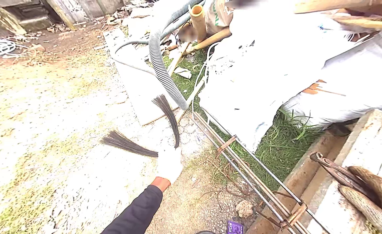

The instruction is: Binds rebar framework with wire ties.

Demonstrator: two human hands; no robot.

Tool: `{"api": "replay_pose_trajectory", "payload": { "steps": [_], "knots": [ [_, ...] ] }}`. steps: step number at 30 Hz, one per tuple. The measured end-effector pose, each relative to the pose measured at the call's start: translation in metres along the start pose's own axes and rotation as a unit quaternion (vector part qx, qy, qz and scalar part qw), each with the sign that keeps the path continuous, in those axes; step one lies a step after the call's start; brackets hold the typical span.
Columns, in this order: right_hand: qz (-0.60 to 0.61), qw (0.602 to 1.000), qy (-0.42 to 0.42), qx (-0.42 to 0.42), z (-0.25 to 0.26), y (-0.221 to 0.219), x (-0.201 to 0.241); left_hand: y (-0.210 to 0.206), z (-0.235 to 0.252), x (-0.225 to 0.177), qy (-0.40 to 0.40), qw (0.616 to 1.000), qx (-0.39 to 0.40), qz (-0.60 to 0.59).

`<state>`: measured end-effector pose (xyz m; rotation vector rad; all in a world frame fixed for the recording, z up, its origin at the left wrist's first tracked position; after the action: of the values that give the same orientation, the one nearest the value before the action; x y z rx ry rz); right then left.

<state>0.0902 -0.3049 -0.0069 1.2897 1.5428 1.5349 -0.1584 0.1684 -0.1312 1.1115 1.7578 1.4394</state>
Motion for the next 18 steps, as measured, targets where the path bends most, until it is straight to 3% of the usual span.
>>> {"api": "replay_pose_trajectory", "payload": {
  "steps": [6, 10, 14, 18],
  "knots": [
    [-0.025, 0.999, -0.045, -0.003, -0.002, 0.002, 0.004, 0.030, -0.057, -0.055, -0.089, 0.993, 0.052, -0.063],
    [-0.037, 0.997, -0.073, -0.015, -0.002, 0.000, 0.004, 0.039, -0.093, -0.087, -0.200, 0.976, 0.041, -0.074],
    [-0.019, 1.000, -0.019, 0.006, -0.001, 0.006, 0.002, 0.036, -0.129, -0.111, -0.386, 0.919, -0.060, -0.046],
    [-0.039, 0.999, -0.031, 0.016, -0.003, 0.011, 0.006, 0.050, -0.147, -0.117, -0.512, 0.850, -0.092, -0.081]
  ]
}}
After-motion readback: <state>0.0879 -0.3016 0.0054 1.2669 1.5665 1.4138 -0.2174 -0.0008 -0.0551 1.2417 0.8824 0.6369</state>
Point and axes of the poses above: each hand's wrist, its own z-axis towards the middle knuckle, its own y-axis out of the back of the hand, x = y × z, the point moved 1 cm from there along z, towards the middle knuckle, and after that the axes turned 12 degrees about -y, right-handed, at the moved point
